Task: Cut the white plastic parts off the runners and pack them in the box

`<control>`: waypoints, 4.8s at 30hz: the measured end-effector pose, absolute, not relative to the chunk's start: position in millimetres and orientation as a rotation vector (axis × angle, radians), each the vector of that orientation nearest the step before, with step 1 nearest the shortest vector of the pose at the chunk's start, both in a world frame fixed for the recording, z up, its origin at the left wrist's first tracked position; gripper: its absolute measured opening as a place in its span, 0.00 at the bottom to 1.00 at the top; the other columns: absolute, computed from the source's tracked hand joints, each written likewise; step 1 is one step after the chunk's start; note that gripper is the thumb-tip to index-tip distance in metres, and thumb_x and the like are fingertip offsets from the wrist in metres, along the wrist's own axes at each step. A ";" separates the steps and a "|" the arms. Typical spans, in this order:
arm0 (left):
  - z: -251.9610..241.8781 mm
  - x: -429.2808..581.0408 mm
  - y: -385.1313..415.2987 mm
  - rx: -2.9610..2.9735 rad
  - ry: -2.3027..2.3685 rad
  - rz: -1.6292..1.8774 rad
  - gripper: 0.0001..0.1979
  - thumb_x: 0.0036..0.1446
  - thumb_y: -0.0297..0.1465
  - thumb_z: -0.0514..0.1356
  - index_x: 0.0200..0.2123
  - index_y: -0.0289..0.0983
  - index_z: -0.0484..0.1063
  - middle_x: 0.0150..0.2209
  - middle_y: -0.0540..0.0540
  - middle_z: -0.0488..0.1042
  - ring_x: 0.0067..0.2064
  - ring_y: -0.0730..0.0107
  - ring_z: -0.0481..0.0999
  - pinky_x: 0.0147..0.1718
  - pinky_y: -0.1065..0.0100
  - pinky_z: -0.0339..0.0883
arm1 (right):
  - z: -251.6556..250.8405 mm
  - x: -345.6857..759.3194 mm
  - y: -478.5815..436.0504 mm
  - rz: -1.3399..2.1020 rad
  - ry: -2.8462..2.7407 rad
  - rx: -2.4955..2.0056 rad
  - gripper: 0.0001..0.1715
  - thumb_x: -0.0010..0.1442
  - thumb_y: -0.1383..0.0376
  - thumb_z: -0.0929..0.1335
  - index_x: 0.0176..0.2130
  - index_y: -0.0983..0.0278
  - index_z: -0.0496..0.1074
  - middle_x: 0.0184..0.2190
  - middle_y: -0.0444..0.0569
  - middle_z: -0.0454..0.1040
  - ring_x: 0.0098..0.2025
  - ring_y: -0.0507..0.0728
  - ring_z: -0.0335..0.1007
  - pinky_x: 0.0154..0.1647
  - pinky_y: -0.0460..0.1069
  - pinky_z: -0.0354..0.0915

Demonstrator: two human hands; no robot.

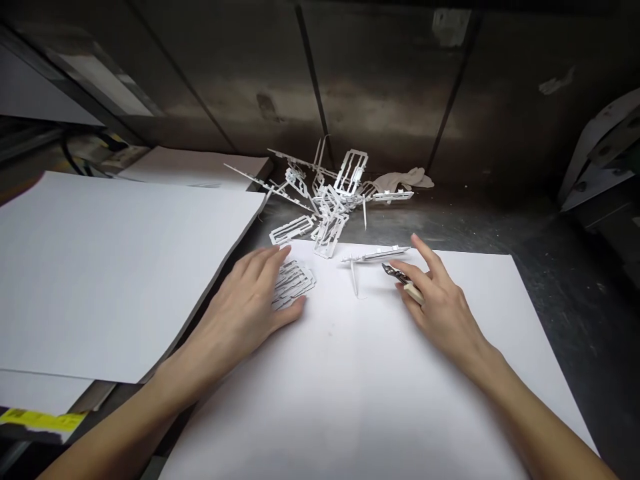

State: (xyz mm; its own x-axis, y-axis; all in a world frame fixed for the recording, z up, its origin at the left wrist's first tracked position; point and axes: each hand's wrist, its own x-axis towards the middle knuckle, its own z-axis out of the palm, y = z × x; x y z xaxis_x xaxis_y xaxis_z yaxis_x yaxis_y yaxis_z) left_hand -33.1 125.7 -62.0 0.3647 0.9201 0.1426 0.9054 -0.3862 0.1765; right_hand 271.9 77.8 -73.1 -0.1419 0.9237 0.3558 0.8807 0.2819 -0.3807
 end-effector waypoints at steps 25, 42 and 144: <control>-83.0 -18.4 115.7 2.724 1.548 0.594 0.20 0.65 0.21 0.54 0.57 0.34 0.73 0.62 0.28 0.69 0.65 0.32 0.64 0.56 0.34 0.70 | -72.2 289.1 92.6 0.326 -2.023 -1.836 0.30 0.71 0.55 0.66 0.69 0.55 0.66 0.76 0.49 0.53 0.69 0.68 0.64 0.61 0.60 0.71; -65.3 -5.9 98.2 1.708 0.959 0.646 0.24 0.72 0.45 0.54 0.63 0.40 0.69 0.56 0.39 0.80 0.57 0.56 0.81 0.55 0.54 0.76 | -46.1 269.5 69.5 1.307 -1.074 -1.379 0.42 0.65 0.54 0.74 0.71 0.60 0.62 0.25 0.39 0.63 0.29 0.53 0.59 0.31 0.48 0.60; -73.8 -5.8 103.5 2.150 1.100 0.925 0.17 0.72 0.25 0.49 0.60 0.41 0.67 0.56 0.39 0.68 0.53 0.62 0.74 0.48 0.62 0.73 | -41.7 262.6 56.0 1.399 -0.951 -1.379 0.25 0.72 0.45 0.64 0.50 0.60 0.76 0.16 0.37 0.61 0.17 0.48 0.39 0.16 0.46 0.40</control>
State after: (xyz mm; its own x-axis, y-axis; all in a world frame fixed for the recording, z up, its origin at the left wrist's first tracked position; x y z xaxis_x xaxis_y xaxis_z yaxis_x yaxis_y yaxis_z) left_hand -5.8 103.5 -73.8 0.4291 0.8426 0.3254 0.4653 -0.5150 0.7199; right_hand 262.6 56.0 -41.7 0.0542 0.9583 -0.2805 -0.0913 -0.2749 -0.9571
